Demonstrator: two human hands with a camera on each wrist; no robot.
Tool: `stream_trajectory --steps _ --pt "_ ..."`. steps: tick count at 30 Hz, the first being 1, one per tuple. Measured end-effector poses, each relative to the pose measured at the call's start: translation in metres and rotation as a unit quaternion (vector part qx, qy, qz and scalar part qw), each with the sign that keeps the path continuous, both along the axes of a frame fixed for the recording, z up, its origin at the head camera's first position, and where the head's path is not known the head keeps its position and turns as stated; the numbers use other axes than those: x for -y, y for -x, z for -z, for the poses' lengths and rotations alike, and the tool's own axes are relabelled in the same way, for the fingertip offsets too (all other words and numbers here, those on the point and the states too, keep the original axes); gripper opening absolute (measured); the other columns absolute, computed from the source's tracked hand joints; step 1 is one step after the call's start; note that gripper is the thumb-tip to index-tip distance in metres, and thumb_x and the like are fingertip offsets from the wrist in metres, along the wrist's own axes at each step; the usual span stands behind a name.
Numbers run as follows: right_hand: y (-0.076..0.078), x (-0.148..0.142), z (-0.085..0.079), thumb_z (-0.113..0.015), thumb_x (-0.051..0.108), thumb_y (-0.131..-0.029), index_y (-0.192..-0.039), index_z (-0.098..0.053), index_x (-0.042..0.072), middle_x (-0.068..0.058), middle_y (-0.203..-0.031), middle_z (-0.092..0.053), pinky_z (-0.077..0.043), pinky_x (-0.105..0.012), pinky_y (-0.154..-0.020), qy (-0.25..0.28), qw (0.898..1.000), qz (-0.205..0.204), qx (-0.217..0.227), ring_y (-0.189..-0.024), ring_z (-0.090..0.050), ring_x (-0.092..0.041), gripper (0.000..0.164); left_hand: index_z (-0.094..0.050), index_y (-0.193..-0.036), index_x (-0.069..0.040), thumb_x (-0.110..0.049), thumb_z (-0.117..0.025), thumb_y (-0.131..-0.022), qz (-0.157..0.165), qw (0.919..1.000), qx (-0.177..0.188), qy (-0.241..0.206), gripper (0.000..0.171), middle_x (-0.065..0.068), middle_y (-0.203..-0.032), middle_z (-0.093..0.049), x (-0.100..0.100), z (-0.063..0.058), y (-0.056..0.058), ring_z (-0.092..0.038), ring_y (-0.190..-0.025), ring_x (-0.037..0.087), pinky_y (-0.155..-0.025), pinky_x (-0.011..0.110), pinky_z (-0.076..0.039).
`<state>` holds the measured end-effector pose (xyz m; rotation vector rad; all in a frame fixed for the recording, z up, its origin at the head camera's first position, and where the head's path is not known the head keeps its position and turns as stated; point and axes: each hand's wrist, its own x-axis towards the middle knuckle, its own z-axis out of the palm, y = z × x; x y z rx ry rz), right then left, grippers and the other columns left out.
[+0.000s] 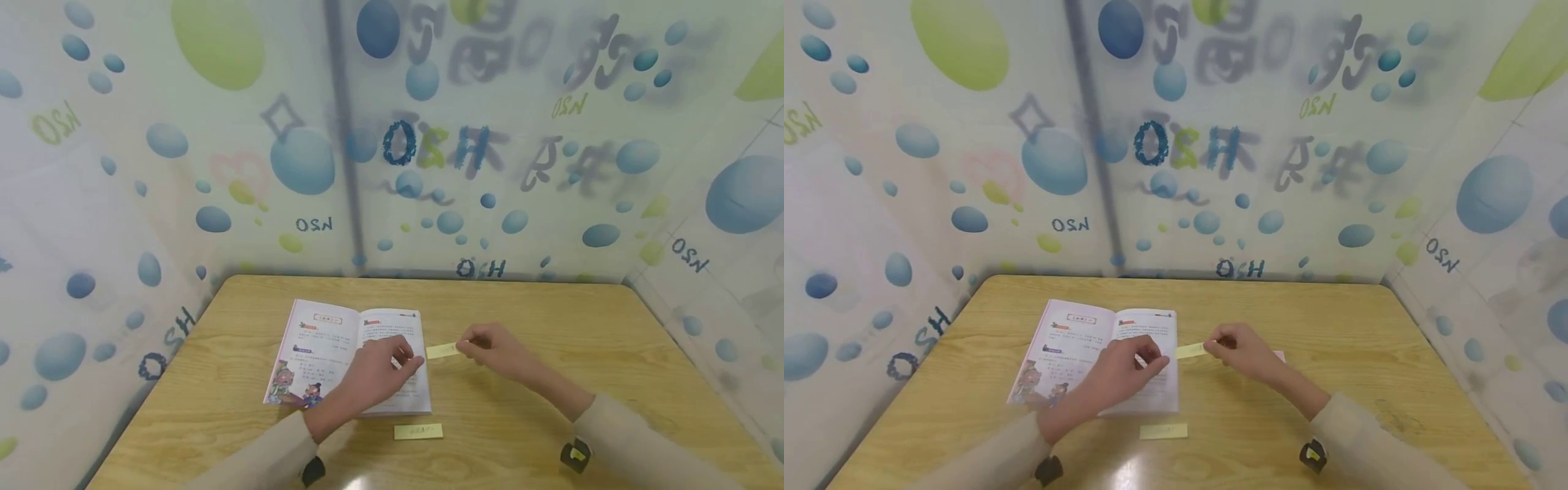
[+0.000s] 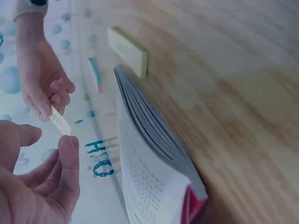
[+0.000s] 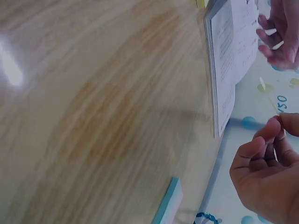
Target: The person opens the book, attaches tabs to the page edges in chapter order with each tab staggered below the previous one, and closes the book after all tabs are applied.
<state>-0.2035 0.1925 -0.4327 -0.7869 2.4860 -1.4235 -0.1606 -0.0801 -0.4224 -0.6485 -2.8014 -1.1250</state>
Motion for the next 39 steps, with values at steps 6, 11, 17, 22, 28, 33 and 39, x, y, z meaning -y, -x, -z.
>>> stream_trajectory --steps 6,11,17,22,28,33,39 --pt "-0.009 0.010 0.002 -0.063 0.024 -0.104 -0.099 -0.069 0.002 -0.014 -0.083 -0.062 -0.050 -0.028 -0.060 0.022 1.000 0.015 0.014 -0.067 -0.054 -0.016 0.023 -0.065 -0.097 -0.014 -0.039 -0.070 -0.097 -0.035 0.9979 0.053 -0.012 0.026 -0.002 -0.087 -0.070 -0.004 -0.001 0.007 -0.061 -0.069 0.009 -0.058 0.030 -0.051" --pt "-0.012 0.014 0.002 -0.060 0.025 -0.105 -0.102 -0.068 0.000 -0.025 -0.086 -0.061 -0.050 -0.029 -0.059 0.036 0.999 0.013 0.030 -0.066 -0.053 -0.016 0.026 -0.063 -0.099 -0.011 -0.031 -0.068 -0.100 -0.017 0.9915 0.106 -0.073 0.021 0.001 -0.086 -0.068 -0.004 0.001 0.009 -0.067 -0.065 0.017 -0.053 0.031 -0.054" --pt "-0.013 0.018 0.004 -0.060 0.025 -0.105 -0.101 -0.067 0.000 -0.023 -0.084 -0.060 -0.048 -0.028 -0.058 0.041 0.999 0.009 0.033 -0.065 -0.053 -0.016 0.026 -0.063 -0.098 -0.008 -0.020 -0.066 -0.101 0.001 0.9831 0.131 -0.128 0.013 0.010 -0.088 -0.070 -0.005 0.003 0.010 -0.070 -0.069 0.025 -0.052 0.031 -0.057" --pt "-0.014 0.020 0.005 -0.060 0.026 -0.105 -0.102 -0.067 0.000 -0.021 -0.083 -0.060 -0.048 -0.027 -0.059 0.044 0.998 0.011 0.042 -0.067 -0.053 -0.017 0.028 -0.063 -0.098 -0.008 -0.019 -0.066 -0.101 0.006 0.9807 0.139 -0.137 0.012 0.013 -0.089 -0.070 -0.005 0.004 0.009 -0.071 -0.070 0.027 -0.052 0.031 -0.058" --pt "-0.013 0.020 0.006 -0.060 0.025 -0.105 -0.101 -0.067 -0.001 -0.023 -0.083 -0.059 -0.046 -0.026 -0.058 0.048 0.998 0.006 0.048 -0.066 -0.052 -0.016 0.027 -0.064 -0.097 -0.007 -0.012 -0.067 -0.099 0.013 0.9793 0.144 -0.142 0.006 0.012 -0.091 -0.070 -0.003 0.006 0.011 -0.070 -0.071 0.027 -0.053 0.031 -0.058" --pt "-0.012 0.019 0.009 -0.061 0.024 -0.104 -0.100 -0.068 0.003 -0.023 -0.083 -0.060 -0.046 -0.026 -0.057 0.051 0.998 0.006 0.047 -0.066 -0.052 -0.016 0.023 -0.064 -0.097 -0.008 -0.010 -0.068 -0.098 0.013 0.9791 0.147 -0.140 0.005 0.013 -0.091 -0.071 -0.002 0.006 0.013 -0.070 -0.070 0.026 -0.053 0.032 -0.059" --pt "-0.011 0.019 0.012 -0.062 0.023 -0.104 -0.100 -0.068 0.004 -0.018 -0.080 -0.060 -0.046 -0.025 -0.057 0.047 0.998 0.009 0.046 -0.065 -0.052 -0.015 0.021 -0.063 -0.099 -0.007 -0.010 -0.069 -0.098 0.006 0.9806 0.142 -0.135 0.007 0.011 -0.089 -0.070 -0.002 0.006 0.012 -0.070 -0.068 0.026 -0.052 0.030 -0.057"
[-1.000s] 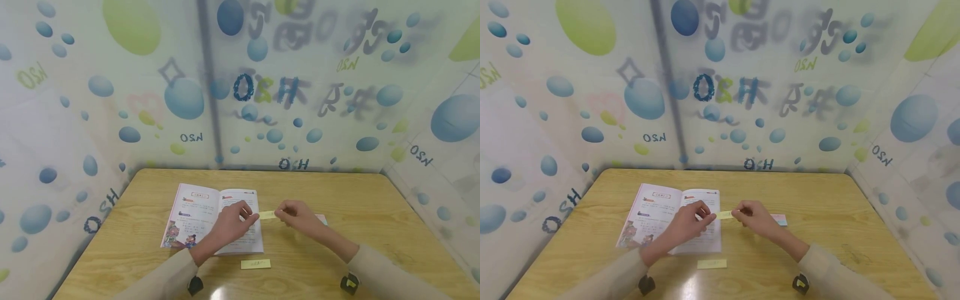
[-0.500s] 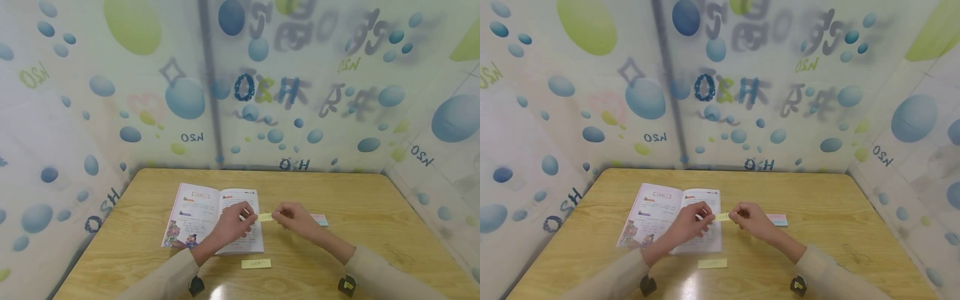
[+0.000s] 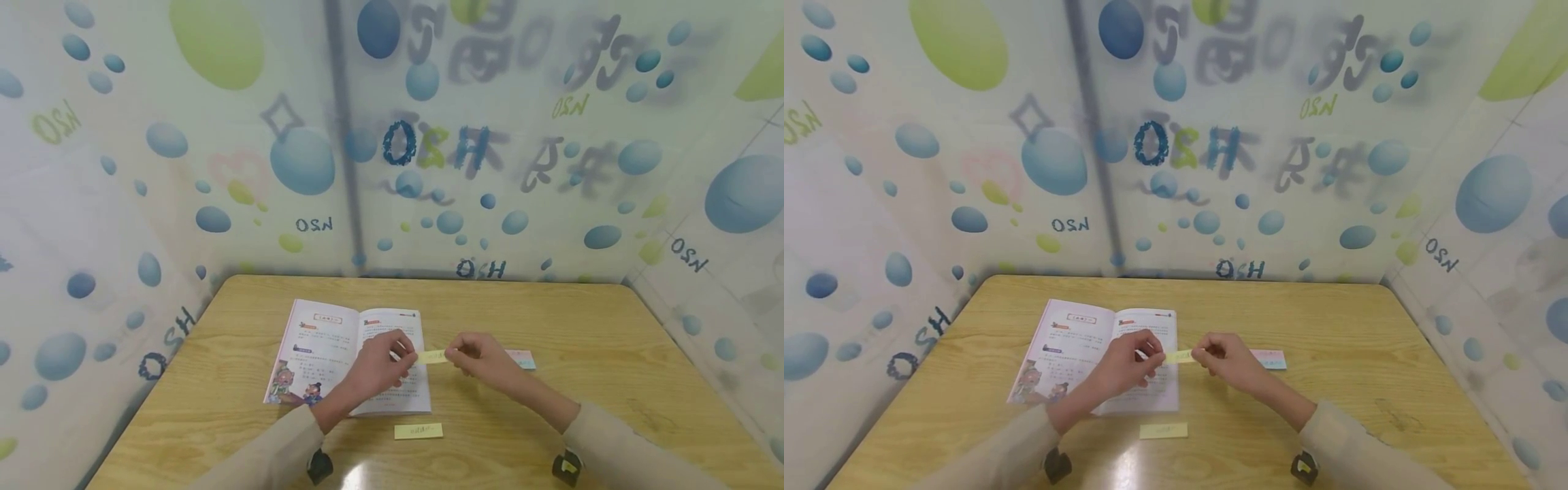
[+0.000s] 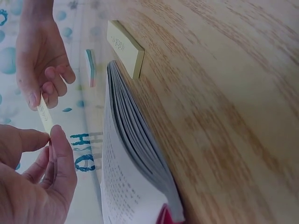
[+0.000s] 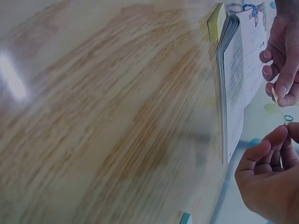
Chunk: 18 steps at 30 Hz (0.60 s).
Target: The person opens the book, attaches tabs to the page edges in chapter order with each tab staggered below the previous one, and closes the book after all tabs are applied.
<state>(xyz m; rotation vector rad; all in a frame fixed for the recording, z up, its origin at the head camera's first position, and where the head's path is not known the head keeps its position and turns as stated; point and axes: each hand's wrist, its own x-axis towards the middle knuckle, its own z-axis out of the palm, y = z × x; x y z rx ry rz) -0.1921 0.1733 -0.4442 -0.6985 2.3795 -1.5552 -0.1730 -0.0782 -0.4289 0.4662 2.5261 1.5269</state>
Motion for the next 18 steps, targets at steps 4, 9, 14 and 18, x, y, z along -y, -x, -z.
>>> stream_trajectory --steps 4,9,14,18 --pt "0.005 -0.002 0.002 -0.060 0.025 -0.105 -0.102 -0.067 0.000 -0.014 -0.077 -0.059 -0.045 -0.026 -0.057 -0.017 1.000 0.008 -0.001 -0.065 -0.051 -0.016 0.026 -0.061 -0.101 -0.006 -0.011 -0.071 -0.096 -0.009 0.9996 -0.003 0.025 0.011 0.005 -0.086 -0.069 0.001 0.000 0.000 -0.069 -0.064 0.021 -0.052 0.029 -0.056" --pt "0.015 -0.005 0.003 -0.059 0.024 -0.105 -0.103 -0.066 -0.002 -0.018 -0.080 -0.059 -0.046 -0.026 -0.059 -0.027 0.999 0.021 0.003 -0.068 -0.052 -0.017 0.028 -0.064 -0.099 -0.006 -0.012 -0.073 -0.093 0.000 0.9942 -0.036 0.101 0.013 0.000 -0.086 -0.068 0.003 -0.002 -0.001 -0.064 -0.066 0.010 -0.056 0.028 -0.053" --pt "0.023 -0.006 0.002 -0.059 0.020 -0.105 -0.102 -0.065 -0.005 -0.019 -0.079 -0.058 -0.044 -0.025 -0.058 -0.016 1.000 0.024 0.003 -0.067 -0.051 -0.019 0.026 -0.066 -0.099 -0.008 -0.010 -0.073 -0.089 0.009 0.9847 -0.068 0.160 0.013 -0.002 -0.087 -0.069 0.005 -0.002 -0.003 -0.065 -0.073 0.011 -0.060 0.028 -0.052" --pt "0.029 -0.008 0.002 -0.060 0.019 -0.105 -0.103 -0.066 -0.005 -0.020 -0.079 -0.058 -0.044 -0.025 -0.058 -0.013 0.999 0.032 0.008 -0.068 -0.052 -0.022 0.025 -0.066 -0.101 -0.012 -0.011 -0.074 -0.085 0.013 0.9750 -0.085 0.205 0.017 -0.002 -0.093 -0.070 0.009 0.002 -0.003 -0.067 -0.083 0.015 -0.067 0.031 -0.054"
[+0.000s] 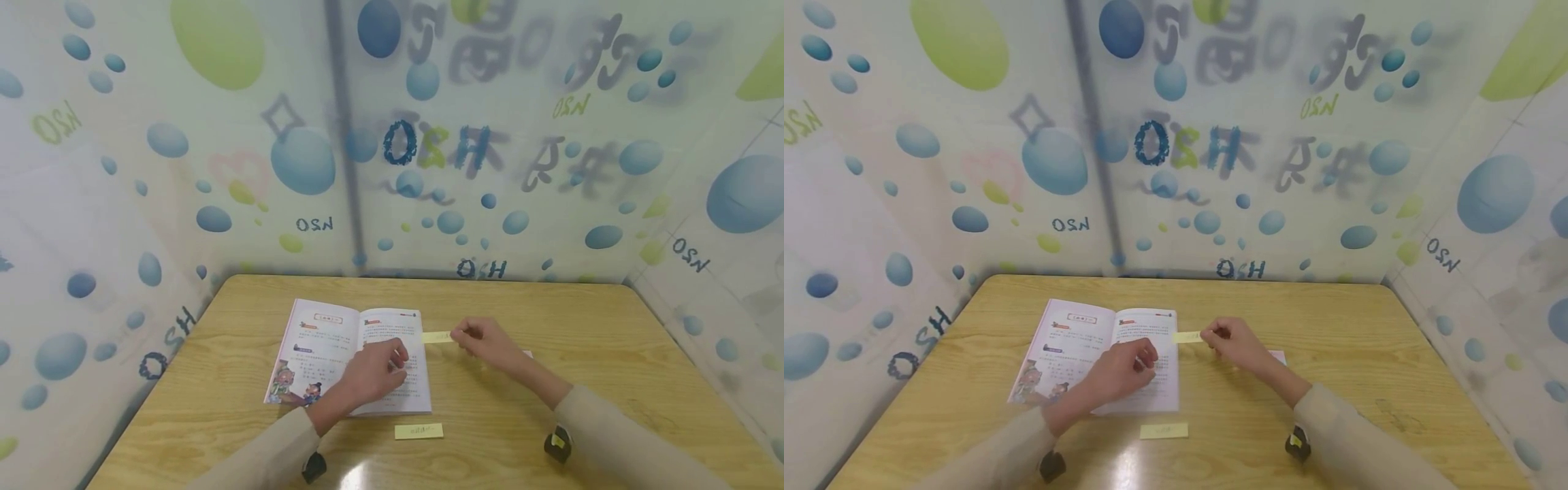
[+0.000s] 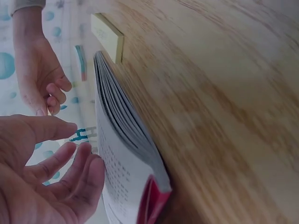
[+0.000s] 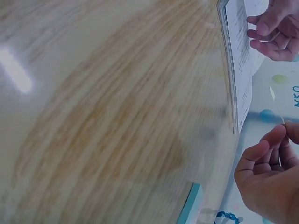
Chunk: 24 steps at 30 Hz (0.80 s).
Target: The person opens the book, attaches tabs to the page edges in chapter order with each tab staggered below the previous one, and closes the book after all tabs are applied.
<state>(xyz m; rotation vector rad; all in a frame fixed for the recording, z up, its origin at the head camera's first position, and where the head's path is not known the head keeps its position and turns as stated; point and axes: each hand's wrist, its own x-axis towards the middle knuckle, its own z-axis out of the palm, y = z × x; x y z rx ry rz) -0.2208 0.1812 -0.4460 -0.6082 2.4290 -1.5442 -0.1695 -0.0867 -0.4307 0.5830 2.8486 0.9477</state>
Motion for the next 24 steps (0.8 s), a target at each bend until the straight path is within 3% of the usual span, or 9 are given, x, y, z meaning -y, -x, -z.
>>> stream_trajectory --steps 9,15,24 --pt "0.011 -0.003 0.004 -0.060 0.020 -0.105 -0.101 -0.066 -0.005 -0.019 -0.076 -0.058 -0.043 -0.025 -0.055 -0.010 1.000 0.013 0.007 -0.065 -0.052 -0.023 0.026 -0.072 -0.101 -0.015 -0.013 -0.081 -0.079 0.027 0.9928 -0.057 0.102 0.024 0.002 -0.097 -0.064 0.007 0.005 -0.005 -0.058 -0.089 0.022 -0.075 0.035 -0.050" --pt "0.018 -0.002 0.004 -0.061 0.022 -0.104 -0.102 -0.067 -0.004 -0.013 -0.073 -0.058 -0.042 -0.026 -0.055 -0.012 0.999 0.028 0.027 -0.063 -0.048 -0.018 0.027 -0.071 -0.099 -0.014 -0.011 -0.082 -0.079 0.022 0.9921 -0.063 0.106 0.023 0.004 -0.099 -0.061 0.008 0.000 -0.011 -0.055 -0.090 0.025 -0.072 0.037 -0.049" --pt "0.027 0.010 0.009 -0.062 0.022 -0.104 -0.096 -0.071 0.000 -0.010 -0.067 -0.056 -0.038 -0.026 -0.055 -0.059 0.996 0.058 0.043 -0.059 -0.045 -0.015 0.025 -0.071 -0.098 -0.015 -0.013 -0.081 -0.078 0.022 0.9899 -0.077 0.117 0.022 0.005 -0.102 -0.062 0.006 0.002 -0.011 -0.056 -0.091 0.026 -0.073 0.038 -0.050"
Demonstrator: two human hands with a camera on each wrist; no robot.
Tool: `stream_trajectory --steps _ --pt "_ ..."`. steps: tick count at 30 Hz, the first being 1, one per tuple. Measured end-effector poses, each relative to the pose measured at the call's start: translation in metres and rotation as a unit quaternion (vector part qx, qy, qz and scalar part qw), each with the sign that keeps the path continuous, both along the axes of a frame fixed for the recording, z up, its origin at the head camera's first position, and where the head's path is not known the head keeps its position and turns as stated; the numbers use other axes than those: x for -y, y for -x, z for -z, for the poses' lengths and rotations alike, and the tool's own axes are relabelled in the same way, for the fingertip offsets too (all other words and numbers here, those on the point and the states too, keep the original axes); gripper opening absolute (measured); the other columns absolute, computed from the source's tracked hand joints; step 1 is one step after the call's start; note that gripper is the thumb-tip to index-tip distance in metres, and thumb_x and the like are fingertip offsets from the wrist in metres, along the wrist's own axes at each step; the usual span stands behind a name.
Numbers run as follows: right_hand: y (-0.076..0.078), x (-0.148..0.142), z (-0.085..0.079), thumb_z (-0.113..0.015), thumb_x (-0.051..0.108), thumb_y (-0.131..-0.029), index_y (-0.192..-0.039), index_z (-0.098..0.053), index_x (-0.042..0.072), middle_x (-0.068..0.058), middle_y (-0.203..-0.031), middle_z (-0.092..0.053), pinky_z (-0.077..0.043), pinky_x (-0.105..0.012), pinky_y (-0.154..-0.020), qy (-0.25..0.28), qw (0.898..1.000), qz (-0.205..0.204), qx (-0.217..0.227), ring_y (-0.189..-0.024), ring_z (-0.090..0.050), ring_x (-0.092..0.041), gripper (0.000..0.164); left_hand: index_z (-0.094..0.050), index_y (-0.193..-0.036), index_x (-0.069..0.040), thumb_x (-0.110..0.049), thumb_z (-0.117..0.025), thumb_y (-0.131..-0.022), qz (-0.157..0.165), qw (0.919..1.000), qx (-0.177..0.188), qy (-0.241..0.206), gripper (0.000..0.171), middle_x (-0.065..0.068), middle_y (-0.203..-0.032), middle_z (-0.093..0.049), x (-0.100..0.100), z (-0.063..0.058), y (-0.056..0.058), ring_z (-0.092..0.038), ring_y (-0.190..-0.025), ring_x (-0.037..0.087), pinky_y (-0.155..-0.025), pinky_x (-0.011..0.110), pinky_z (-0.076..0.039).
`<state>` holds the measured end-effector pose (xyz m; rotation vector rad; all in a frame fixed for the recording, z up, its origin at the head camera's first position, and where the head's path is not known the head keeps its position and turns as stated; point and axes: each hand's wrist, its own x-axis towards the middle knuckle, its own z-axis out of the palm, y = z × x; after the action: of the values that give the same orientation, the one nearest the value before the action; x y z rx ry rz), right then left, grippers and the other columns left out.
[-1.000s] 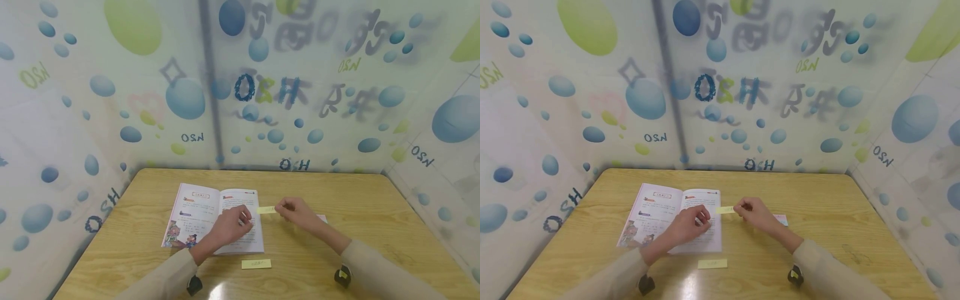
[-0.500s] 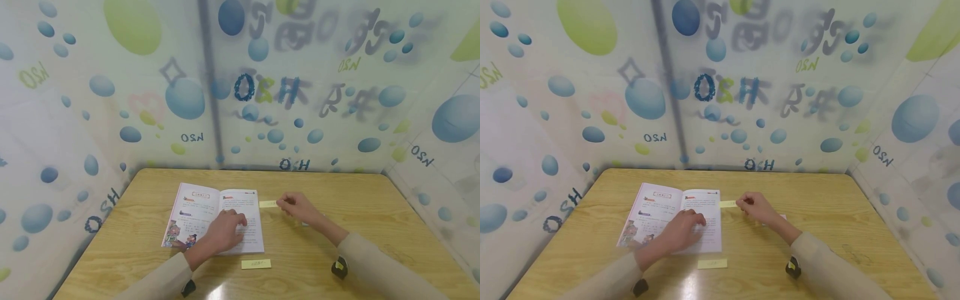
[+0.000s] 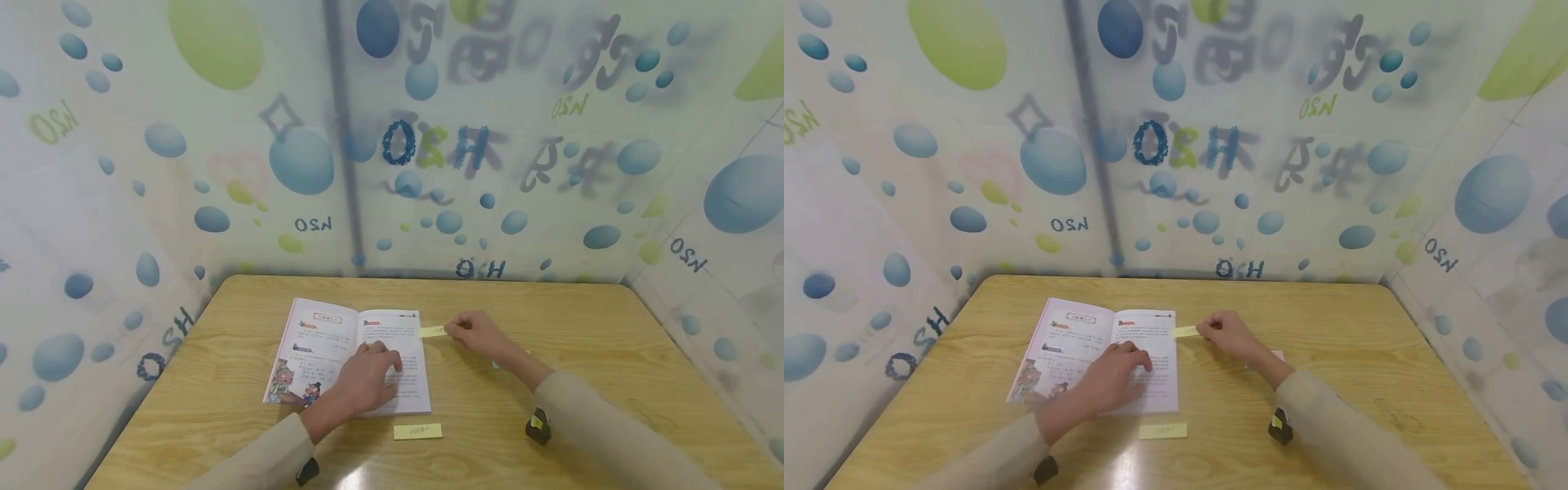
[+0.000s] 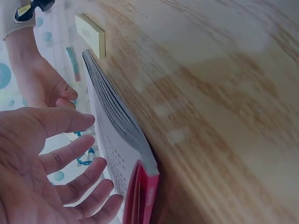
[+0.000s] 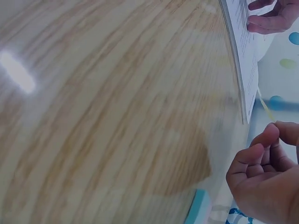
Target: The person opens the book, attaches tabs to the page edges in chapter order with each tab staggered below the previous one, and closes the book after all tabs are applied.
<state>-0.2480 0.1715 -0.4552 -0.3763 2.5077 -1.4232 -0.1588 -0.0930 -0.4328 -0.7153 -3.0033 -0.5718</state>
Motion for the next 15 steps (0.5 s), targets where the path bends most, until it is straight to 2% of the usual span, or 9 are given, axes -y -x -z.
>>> stream_trajectory --steps 7,15 --pt "0.0049 0.0079 0.0032 -0.062 0.017 -0.102 -0.091 -0.072 0.002 -0.007 -0.065 -0.056 -0.036 -0.023 -0.052 -0.024 1.000 0.019 0.001 -0.057 -0.043 -0.013 0.022 -0.071 -0.099 -0.015 -0.016 -0.081 -0.081 -0.005 0.9999 0.006 0.010 0.021 0.006 -0.104 -0.062 -0.0020 -0.0002 0.0000 -0.056 -0.093 0.026 -0.075 0.039 -0.051" --pt "0.0072 0.0090 0.0068 -0.064 0.018 -0.102 -0.093 -0.075 0.003 -0.004 -0.072 -0.058 -0.040 -0.027 -0.060 -0.055 0.998 0.013 -0.011 -0.068 -0.048 -0.016 0.021 -0.072 -0.097 -0.015 -0.019 -0.082 -0.081 -0.018 0.9996 0.023 0.005 0.020 0.006 -0.103 -0.062 -0.0052 -0.0009 0.0032 -0.057 -0.093 0.026 -0.074 0.039 -0.052"
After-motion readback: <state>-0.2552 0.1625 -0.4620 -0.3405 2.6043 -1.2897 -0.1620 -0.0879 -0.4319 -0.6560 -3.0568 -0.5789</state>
